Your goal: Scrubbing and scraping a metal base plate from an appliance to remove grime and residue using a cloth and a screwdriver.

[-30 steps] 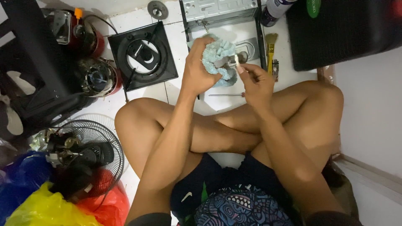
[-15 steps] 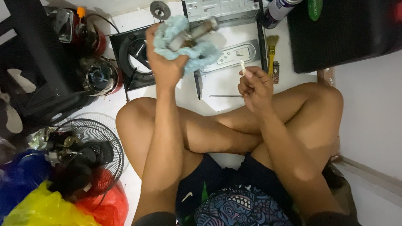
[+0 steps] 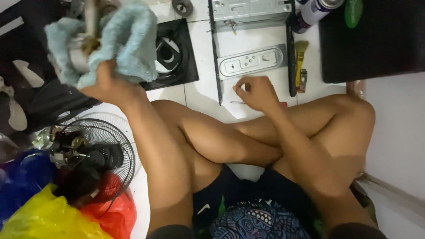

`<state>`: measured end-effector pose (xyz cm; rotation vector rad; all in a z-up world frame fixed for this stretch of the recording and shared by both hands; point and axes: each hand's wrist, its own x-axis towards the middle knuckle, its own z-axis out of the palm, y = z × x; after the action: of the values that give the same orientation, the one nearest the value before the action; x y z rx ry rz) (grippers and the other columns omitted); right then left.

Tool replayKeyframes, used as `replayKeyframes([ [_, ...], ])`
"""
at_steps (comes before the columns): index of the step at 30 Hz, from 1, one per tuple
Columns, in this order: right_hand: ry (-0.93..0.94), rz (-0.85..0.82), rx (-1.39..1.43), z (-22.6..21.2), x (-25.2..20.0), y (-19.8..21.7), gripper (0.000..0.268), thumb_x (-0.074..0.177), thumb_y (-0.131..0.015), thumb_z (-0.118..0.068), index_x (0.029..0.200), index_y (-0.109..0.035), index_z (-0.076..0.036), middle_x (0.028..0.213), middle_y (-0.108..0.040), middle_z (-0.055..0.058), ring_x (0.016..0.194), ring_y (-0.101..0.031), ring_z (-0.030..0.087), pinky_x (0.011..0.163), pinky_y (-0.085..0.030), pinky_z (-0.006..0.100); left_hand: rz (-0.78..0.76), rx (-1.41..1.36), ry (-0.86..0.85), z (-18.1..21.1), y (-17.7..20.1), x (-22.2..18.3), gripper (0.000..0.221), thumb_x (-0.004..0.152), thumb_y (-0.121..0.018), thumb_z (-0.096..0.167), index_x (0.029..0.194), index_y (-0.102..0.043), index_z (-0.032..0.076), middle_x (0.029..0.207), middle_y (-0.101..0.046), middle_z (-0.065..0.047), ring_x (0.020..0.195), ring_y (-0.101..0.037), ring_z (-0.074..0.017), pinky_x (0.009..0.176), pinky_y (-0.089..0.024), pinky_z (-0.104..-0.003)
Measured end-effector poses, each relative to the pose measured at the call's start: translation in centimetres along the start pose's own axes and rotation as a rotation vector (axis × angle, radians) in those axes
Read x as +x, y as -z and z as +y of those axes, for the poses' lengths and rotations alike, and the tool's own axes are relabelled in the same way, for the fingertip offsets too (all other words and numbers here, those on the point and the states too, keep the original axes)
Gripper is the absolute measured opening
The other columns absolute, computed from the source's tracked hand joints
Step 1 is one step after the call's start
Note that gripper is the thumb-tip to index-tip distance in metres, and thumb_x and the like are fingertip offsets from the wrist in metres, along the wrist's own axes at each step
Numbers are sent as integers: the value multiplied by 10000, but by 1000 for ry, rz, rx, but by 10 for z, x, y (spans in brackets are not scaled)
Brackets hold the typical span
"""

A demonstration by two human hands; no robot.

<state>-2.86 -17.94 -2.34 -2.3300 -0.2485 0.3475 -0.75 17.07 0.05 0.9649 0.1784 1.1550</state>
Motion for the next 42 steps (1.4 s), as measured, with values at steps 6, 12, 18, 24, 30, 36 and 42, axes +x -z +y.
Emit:
replayKeyframes([
  [6, 155, -16, -67, -46, 77, -2, 162, 889, -703, -214, 982, -795, -118, 538, -578, 108, 589, -648, 345, 602, -514, 452, 506, 49, -37, 31, -62, -1, 182, 631, -667, -53, 811, -681, -31, 795, -567, -86, 712, -606, -303, 678, -471, -528],
  [12, 280, 61, -426, -71, 156, -51, 97, 884, -724, -239, 906, -784, -167, 850, -733, 85, 786, -673, 330, 661, -531, 458, 328, 187, -103, 27, -26, 15, 129, 733, -572, -90, 844, -634, -112, 848, -682, -153, 735, -612, -246, 708, -532, -354],
  [18, 325, 100, -563, -65, 243, -108, 128, 852, -713, -240, 839, -776, -129, 767, -720, 151, 635, -667, 407, 573, -522, 510, 398, 177, 14, 10, -34, 13, 131, 762, -585, -85, 856, -643, -157, 846, -679, -160, 728, -603, -224, 687, -537, -344],
  [24, 386, 100, -569, -63, 275, -148, 168, 838, -759, -237, 838, -756, -69, 851, -725, 154, 713, -687, 394, 641, -544, 500, 340, 85, 18, 9, -29, 19, 183, 787, -564, -105, 963, -609, -84, 926, -665, -140, 785, -597, -217, 736, -521, -336],
  [30, 327, 0, -469, -71, 276, -147, 142, 882, -759, -226, 857, -765, -87, 826, -741, 126, 698, -694, 363, 643, -541, 471, 449, 147, 105, 13, -40, 18, 138, 723, -559, -63, 823, -648, -94, 826, -673, -148, 739, -610, -241, 722, -536, -333],
  [36, 281, 17, -311, -86, 272, -149, 229, 857, -802, -312, 942, -818, -99, 826, -753, 135, 686, -691, 351, 661, -547, 448, 411, 162, 90, 11, -34, 16, 104, 734, -543, -66, 793, -628, -79, 801, -653, -110, 719, -565, -206, 709, -511, -323],
  [42, 385, 259, 60, -52, 294, -164, 137, 809, -781, -138, 768, -701, -36, 713, -723, 100, 648, -666, 295, 639, -551, 390, 392, 167, 98, 9, -33, 14, 144, 755, -552, -54, 832, -655, -118, 817, -672, -146, 723, -597, -219, 700, -540, -331],
])
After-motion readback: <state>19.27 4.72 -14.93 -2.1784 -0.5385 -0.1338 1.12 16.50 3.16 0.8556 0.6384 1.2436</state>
